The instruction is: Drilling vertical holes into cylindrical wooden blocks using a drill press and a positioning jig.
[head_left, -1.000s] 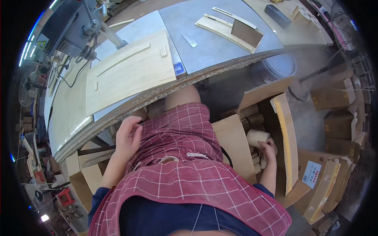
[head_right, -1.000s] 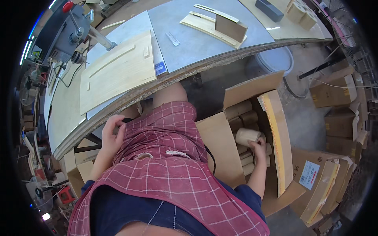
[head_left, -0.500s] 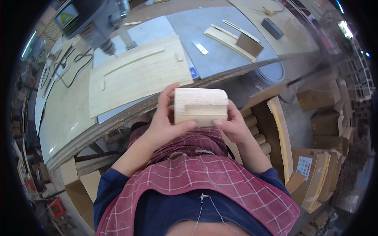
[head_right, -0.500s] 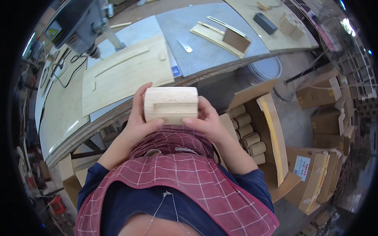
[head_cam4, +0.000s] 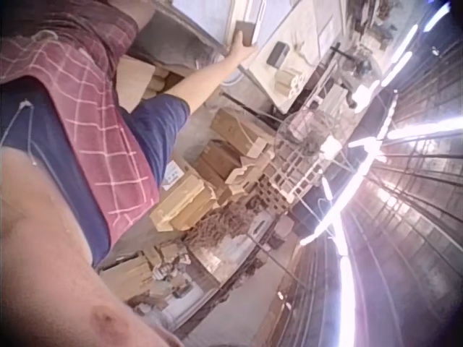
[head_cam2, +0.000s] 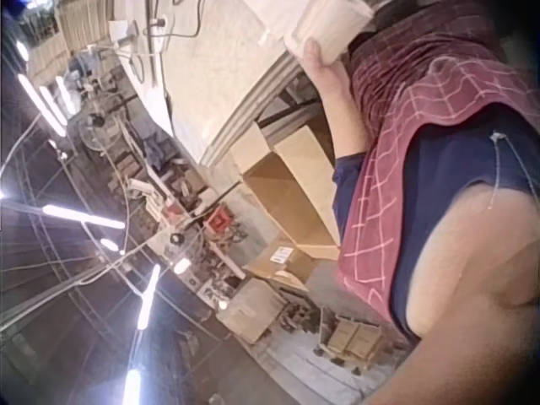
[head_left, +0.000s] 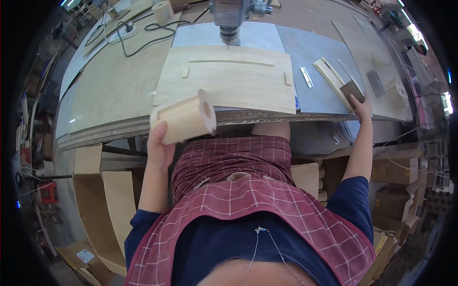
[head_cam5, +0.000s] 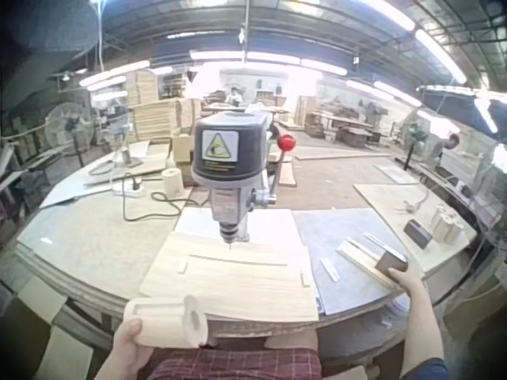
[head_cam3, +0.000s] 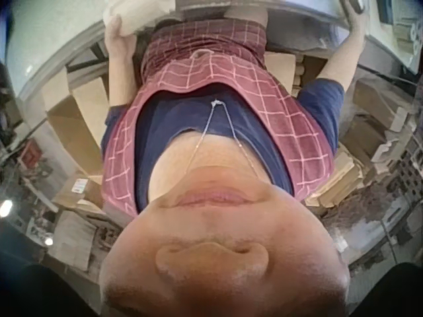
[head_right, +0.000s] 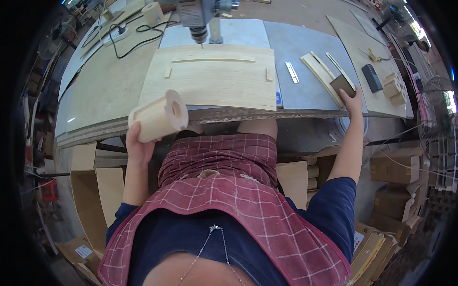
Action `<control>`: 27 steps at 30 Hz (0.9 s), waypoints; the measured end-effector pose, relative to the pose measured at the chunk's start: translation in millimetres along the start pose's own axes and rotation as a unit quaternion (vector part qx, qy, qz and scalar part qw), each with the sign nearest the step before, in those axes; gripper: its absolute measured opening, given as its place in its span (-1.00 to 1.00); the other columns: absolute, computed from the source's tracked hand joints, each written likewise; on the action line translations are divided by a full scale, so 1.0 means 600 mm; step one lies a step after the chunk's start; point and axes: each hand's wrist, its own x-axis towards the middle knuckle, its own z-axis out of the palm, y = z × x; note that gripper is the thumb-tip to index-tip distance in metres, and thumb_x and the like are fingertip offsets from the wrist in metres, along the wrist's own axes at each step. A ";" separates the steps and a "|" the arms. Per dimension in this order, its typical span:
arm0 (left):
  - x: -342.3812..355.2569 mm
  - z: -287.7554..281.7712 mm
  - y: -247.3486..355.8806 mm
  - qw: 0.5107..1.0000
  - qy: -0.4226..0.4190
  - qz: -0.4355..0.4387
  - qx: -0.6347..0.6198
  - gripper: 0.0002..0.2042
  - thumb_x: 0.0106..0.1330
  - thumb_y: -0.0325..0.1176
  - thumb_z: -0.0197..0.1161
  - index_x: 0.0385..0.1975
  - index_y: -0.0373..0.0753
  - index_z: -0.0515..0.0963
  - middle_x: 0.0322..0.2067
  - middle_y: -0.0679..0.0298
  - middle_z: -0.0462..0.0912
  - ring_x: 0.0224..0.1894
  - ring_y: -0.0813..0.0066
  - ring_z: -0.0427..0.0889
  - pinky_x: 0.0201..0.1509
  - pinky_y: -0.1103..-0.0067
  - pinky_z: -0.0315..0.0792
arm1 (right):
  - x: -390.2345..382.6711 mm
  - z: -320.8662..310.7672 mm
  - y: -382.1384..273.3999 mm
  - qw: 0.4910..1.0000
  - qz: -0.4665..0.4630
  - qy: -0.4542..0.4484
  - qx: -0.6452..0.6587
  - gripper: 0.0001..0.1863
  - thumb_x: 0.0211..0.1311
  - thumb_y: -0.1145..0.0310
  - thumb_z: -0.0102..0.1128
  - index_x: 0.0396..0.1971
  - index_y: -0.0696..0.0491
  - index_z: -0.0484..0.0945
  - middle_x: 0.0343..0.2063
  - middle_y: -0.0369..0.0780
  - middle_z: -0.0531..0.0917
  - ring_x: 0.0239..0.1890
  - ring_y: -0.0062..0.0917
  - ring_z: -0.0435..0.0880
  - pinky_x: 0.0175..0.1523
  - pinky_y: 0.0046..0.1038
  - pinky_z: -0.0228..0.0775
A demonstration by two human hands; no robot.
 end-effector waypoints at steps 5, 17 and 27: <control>0.039 -0.054 0.028 0.997 0.065 0.010 -0.029 -0.50 0.18 -0.04 0.06 0.02 -0.28 0.33 -0.26 0.19 0.55 -0.37 0.41 0.56 -0.46 0.61 0.43 | -0.066 0.054 -0.067 0.921 0.033 0.204 -0.331 -0.22 -0.07 -0.03 0.27 0.12 0.08 0.25 0.00 0.02 0.39 0.11 -0.10 0.28 0.20 -0.11 -0.01; 0.104 -0.080 0.032 0.992 0.090 -0.081 -0.036 -0.50 0.17 0.01 0.07 -0.06 -0.27 0.37 -0.31 0.13 0.58 -0.46 0.31 0.60 -0.55 0.58 0.44 | -0.344 0.283 -0.223 0.957 -0.271 -0.008 -0.099 -0.36 0.18 0.09 0.06 0.15 0.19 0.18 0.05 0.12 0.26 0.08 -0.04 0.22 0.19 -0.14 -0.01; 0.105 -0.064 0.034 0.990 0.109 -0.085 0.017 -0.55 0.12 -0.02 0.14 -0.15 -0.27 0.41 -0.46 0.22 0.55 -0.60 0.47 0.52 -0.64 0.65 0.40 | -0.336 0.291 -0.213 0.958 -0.267 0.017 -0.105 -0.43 0.17 0.07 0.05 0.11 0.10 0.33 0.05 0.12 0.29 0.07 -0.03 0.26 0.16 -0.10 0.05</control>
